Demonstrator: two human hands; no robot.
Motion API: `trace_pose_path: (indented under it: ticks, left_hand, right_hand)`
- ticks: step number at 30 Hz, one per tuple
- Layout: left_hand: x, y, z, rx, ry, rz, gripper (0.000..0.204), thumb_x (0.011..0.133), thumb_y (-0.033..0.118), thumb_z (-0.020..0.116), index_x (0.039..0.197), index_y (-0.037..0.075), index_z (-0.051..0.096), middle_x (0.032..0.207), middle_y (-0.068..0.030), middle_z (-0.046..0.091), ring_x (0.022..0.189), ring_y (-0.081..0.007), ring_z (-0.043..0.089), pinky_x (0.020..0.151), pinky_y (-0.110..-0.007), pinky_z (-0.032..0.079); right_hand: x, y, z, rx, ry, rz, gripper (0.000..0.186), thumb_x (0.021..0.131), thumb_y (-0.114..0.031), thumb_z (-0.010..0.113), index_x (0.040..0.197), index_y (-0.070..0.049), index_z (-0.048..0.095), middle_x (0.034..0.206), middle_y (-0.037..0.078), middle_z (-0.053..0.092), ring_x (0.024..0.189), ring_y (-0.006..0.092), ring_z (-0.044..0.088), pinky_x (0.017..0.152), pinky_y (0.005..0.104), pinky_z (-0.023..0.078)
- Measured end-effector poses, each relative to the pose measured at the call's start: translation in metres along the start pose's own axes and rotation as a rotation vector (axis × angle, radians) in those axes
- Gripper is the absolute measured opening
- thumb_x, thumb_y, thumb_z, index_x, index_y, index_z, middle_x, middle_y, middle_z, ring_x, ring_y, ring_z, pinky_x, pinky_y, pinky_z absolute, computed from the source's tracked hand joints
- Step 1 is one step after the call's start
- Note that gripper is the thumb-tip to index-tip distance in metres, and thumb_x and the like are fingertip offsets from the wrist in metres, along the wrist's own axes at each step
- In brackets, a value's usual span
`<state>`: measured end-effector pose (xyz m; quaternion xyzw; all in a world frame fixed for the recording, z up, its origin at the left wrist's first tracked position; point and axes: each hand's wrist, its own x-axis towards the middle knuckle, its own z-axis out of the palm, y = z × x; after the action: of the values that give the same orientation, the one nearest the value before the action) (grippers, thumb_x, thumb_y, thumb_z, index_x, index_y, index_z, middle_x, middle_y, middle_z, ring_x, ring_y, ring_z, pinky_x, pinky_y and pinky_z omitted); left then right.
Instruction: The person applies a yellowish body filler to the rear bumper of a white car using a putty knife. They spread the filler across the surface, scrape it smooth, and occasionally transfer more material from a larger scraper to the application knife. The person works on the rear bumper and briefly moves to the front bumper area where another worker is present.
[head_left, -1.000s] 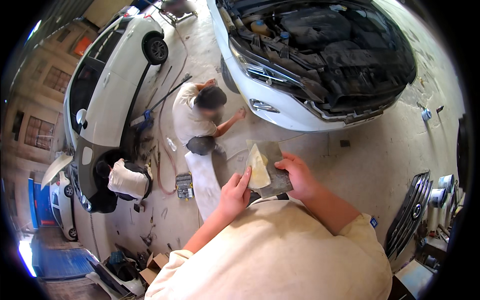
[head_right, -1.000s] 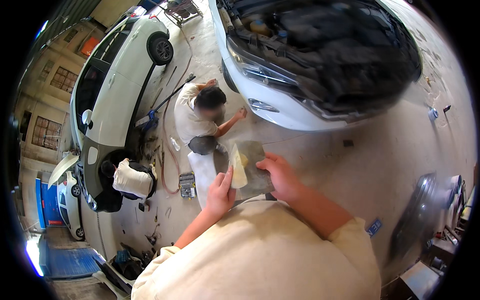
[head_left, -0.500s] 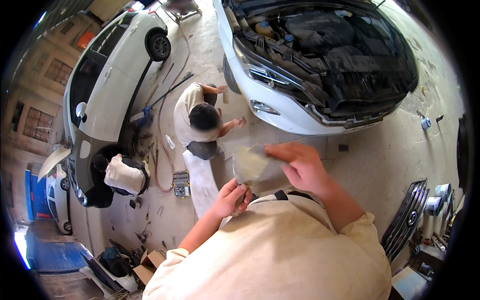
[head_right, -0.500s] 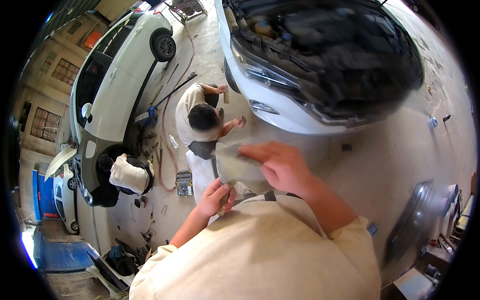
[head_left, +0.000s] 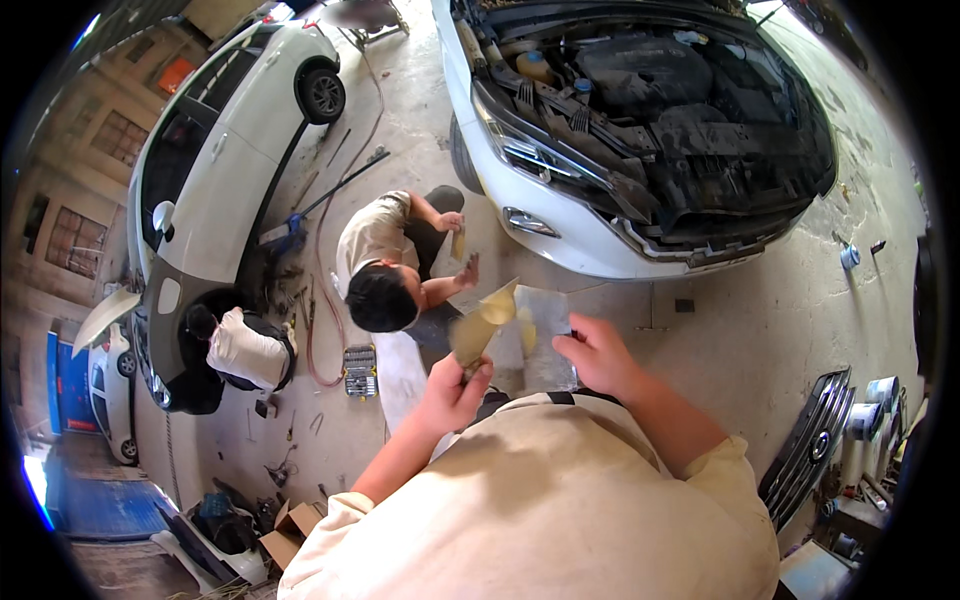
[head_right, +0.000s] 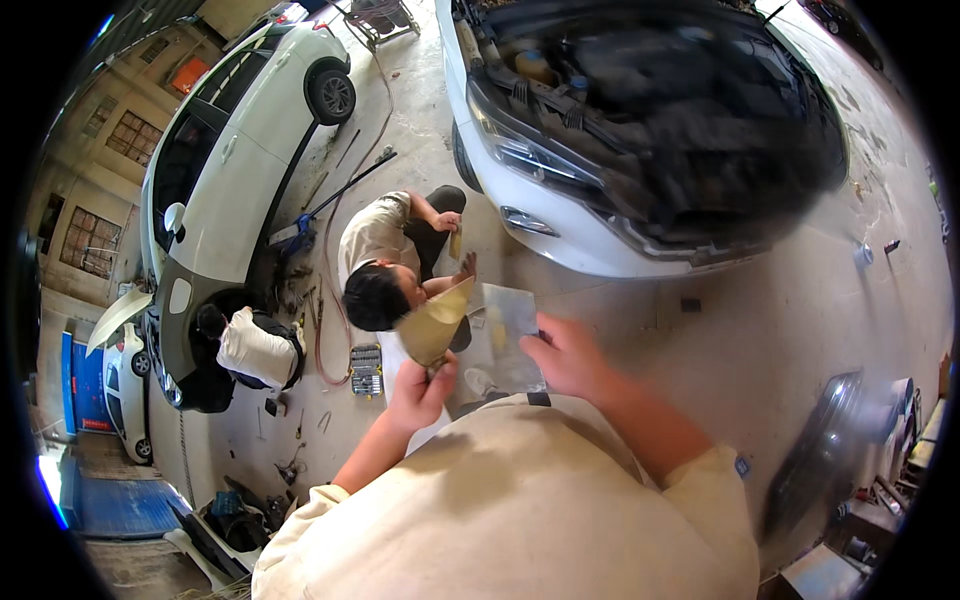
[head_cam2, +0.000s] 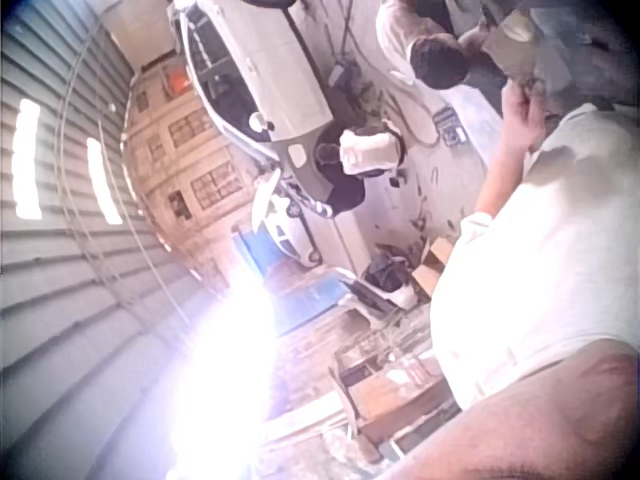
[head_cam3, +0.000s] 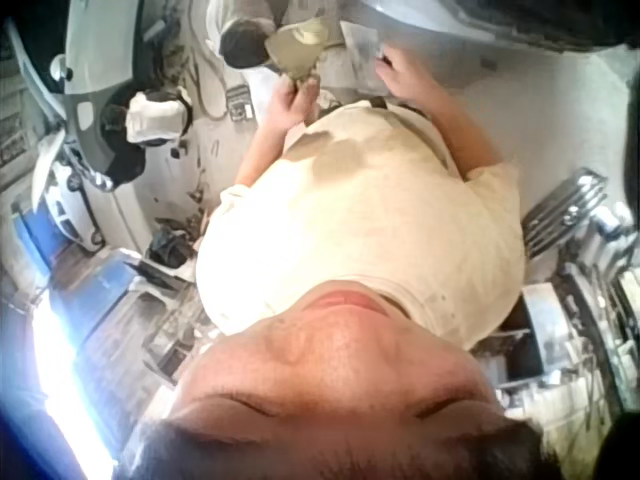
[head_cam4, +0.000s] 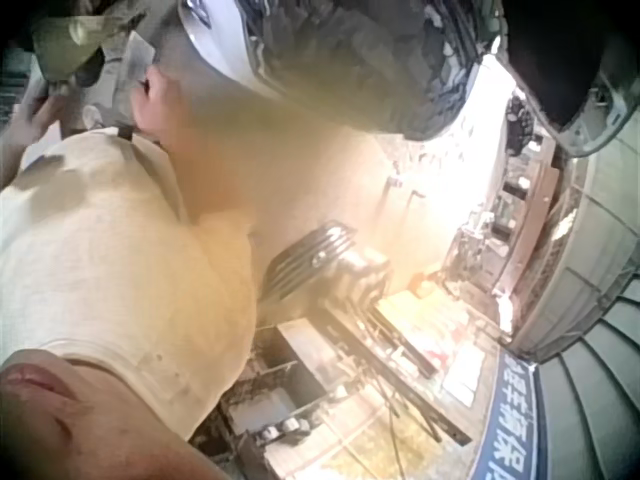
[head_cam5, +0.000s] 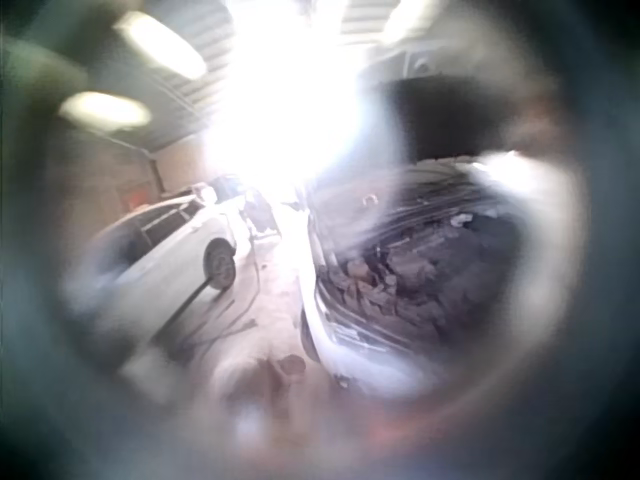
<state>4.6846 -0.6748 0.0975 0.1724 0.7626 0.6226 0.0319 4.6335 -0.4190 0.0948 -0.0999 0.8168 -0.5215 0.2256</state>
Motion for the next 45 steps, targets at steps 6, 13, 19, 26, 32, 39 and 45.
trace_pose_path:
  ticks: [6,13,19,26,32,39,45]
  left_hand:
    - [0.003,-0.004,0.023,0.766,0.074,0.247,0.073,0.067,-0.008,0.060,0.137,0.001,0.042,0.081,-0.0129,0.052,0.069,-0.0311,0.056,0.058,-0.037,0.048]
    - [-0.018,-0.029,0.029,0.390,0.030,-0.066,0.047,0.088,0.003,0.055,0.134,0.008,0.047,0.077,-0.0086,0.050,0.063,-0.0191,0.055,0.055,-0.031,0.047]
    - [-0.015,-0.010,0.019,-0.649,-0.081,-0.545,0.016,0.099,0.016,0.041,0.113,0.008,0.045,0.071,-0.0059,0.049,0.049,-0.0124,0.043,0.043,-0.025,0.037]
    - [-0.017,0.004,0.002,-0.795,-0.194,-0.551,0.013,0.099,0.013,0.042,0.105,0.004,0.049,0.072,-0.0044,0.049,0.051,-0.0097,0.042,0.044,-0.023,0.036]
    - [-0.007,0.006,0.012,-0.121,-0.012,0.006,0.030,0.089,0.003,0.051,0.119,-0.001,0.051,0.076,-0.0096,0.052,0.056,-0.0186,0.049,0.049,-0.030,0.041]
    - [-0.006,-0.013,0.021,0.813,0.095,0.270,0.073,0.063,-0.007,0.061,0.134,0.003,0.048,0.082,-0.0118,0.054,0.069,-0.0286,0.057,0.061,-0.036,0.050]
    - [-0.025,-0.051,0.022,0.525,0.065,0.078,0.045,0.086,0.004,0.058,0.130,0.008,0.050,0.076,-0.0100,0.053,0.061,-0.0201,0.054,0.053,-0.030,0.045]
  right_hand:
    - [-0.008,-0.020,0.028,1.418,-0.020,0.057,0.026,0.088,-0.006,0.049,0.111,0.001,0.057,0.105,0.009,0.064,0.092,0.0164,0.062,0.083,0.0301,0.049]
    - [-0.019,-0.032,0.003,1.202,0.199,-0.302,0.031,0.087,-0.003,0.051,0.117,0.001,0.055,0.108,0.008,0.064,0.092,0.0148,0.061,0.082,0.0305,0.047]
    - [-0.015,-0.042,-0.029,-0.249,0.376,-0.919,0.038,0.079,0.000,0.059,0.114,-0.011,0.065,0.110,0.010,0.066,0.092,0.0262,0.065,0.073,0.0320,0.053]
    - [-0.015,-0.041,-0.031,-0.354,0.165,-0.684,0.039,0.075,0.001,0.060,0.113,-0.006,0.063,0.097,0.013,0.067,0.085,0.0303,0.066,0.072,0.0386,0.054]
    - [-0.005,0.005,-0.003,-0.199,-0.006,-0.227,0.023,0.086,-0.010,0.057,0.107,-0.004,0.063,0.067,0.013,0.061,0.059,0.0255,0.060,0.056,0.0401,0.047]
    - [-0.019,-0.016,0.021,1.433,-0.097,0.017,0.030,0.089,-0.007,0.048,0.116,0.003,0.054,0.110,0.011,0.063,0.098,0.0181,0.062,0.089,0.0321,0.049]
    - [-0.022,-0.021,0.003,1.259,0.153,-0.324,0.031,0.087,-0.002,0.052,0.118,0.001,0.055,0.108,0.009,0.064,0.094,0.0159,0.063,0.081,0.0332,0.049]
